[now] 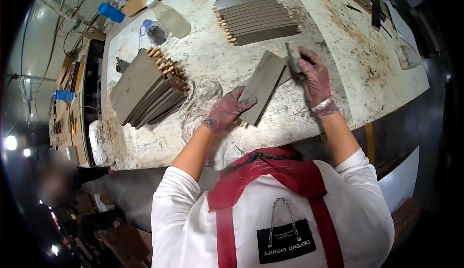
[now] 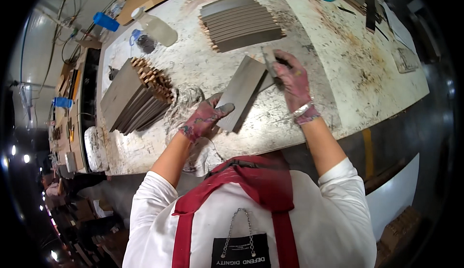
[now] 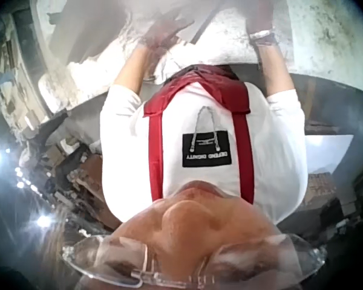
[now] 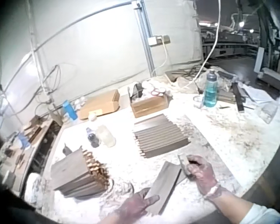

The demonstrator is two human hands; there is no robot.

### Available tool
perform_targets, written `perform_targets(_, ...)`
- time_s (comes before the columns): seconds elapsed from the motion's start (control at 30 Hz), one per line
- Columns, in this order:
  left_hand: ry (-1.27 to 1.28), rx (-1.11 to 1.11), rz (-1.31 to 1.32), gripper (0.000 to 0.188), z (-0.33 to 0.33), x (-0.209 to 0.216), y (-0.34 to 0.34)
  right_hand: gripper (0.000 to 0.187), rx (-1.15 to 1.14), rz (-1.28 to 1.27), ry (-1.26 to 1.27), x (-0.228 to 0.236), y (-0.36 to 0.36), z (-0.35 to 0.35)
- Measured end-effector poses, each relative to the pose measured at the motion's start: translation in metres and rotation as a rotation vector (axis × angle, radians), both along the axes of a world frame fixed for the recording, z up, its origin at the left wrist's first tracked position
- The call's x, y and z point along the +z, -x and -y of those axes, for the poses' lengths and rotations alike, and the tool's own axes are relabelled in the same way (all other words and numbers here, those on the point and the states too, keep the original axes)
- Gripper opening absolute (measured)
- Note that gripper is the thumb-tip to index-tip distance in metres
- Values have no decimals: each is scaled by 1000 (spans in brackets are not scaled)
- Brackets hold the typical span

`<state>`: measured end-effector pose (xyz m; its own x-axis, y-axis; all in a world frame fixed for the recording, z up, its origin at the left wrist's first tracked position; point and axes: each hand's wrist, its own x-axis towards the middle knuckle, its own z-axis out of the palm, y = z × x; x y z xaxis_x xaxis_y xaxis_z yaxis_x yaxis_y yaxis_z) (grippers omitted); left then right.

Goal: The person wipes and sands wooden boards on a workbench, handling them one at a time and placing them into stacks.

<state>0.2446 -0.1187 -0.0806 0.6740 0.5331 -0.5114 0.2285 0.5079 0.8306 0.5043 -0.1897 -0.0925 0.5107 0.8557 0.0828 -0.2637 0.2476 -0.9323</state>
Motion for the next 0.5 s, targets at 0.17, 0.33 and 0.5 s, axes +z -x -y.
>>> perform_targets(0.17, -141, -2, -236, 52, 19, 9, -11, 47, 148, -293, 75, 1, 29, 5)
perform_targets(0.33, -1073, 43, -525, 59, 5, 51, 44, 48, 198, -179, 60, -22, 35, 14)
perform_targets(0.5, -1351, -179, -949, 72, 36, -16, 120, 44, 274, -267, 109, -8, 39, 12)
